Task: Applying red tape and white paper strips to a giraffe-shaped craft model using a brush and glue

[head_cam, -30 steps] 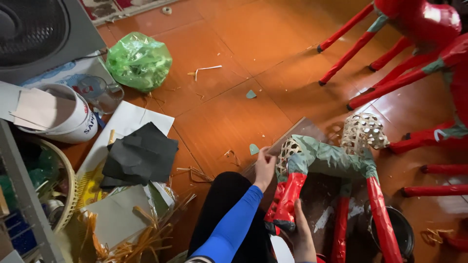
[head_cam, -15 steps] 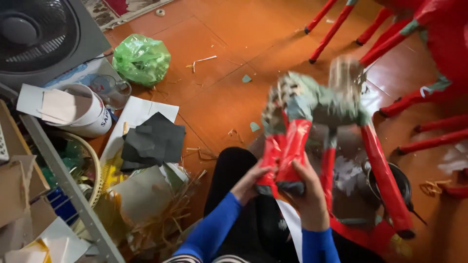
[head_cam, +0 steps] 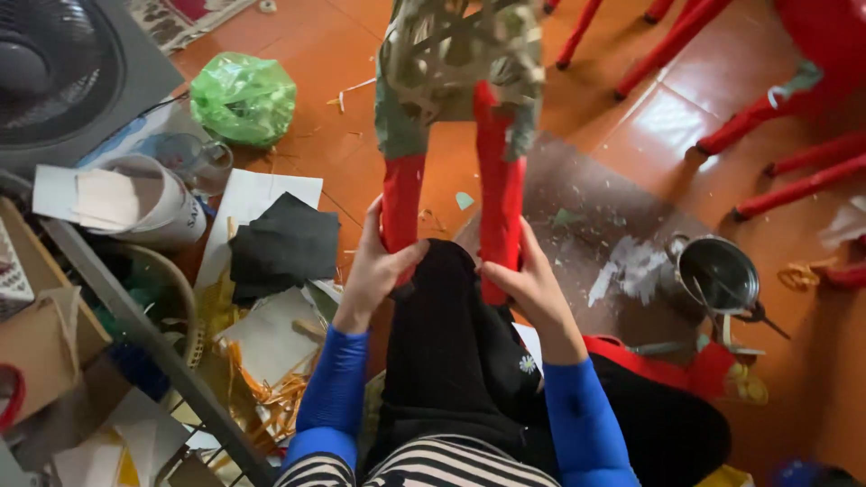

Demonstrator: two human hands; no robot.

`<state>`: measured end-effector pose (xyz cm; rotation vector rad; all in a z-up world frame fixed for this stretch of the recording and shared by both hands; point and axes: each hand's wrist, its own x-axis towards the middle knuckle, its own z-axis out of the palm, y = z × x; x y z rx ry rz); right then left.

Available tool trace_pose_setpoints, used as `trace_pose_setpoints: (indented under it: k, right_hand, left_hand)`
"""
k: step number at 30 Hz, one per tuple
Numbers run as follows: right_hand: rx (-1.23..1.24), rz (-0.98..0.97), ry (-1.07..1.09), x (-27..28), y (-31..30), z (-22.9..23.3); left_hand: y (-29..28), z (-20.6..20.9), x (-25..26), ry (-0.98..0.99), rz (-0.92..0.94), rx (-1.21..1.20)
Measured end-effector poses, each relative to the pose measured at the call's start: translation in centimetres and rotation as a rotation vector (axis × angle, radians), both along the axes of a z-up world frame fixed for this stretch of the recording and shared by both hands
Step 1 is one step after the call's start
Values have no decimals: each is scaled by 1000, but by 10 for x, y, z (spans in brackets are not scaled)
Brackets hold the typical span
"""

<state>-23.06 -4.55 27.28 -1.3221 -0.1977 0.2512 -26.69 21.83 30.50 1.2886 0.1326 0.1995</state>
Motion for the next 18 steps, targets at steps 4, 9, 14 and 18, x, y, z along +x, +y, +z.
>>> trace_pose_setpoints:
  k: [4, 9, 14, 18]
  right_hand:
    - [28, -54, 70, 13, 16, -3]
    - [-35, -83, 171, 52, 22, -43]
    - [-41, -89, 170, 69, -3, -96]
    - [-111, -131, 325, 45, -49, -129]
  left_hand:
    - [12, -50, 36, 75, -56, -45]
    - [16, -111, 88, 181, -85, 160]
    - [18, -129, 93, 166, -109, 127]
    - [12, -68, 63, 127, -119, 269]
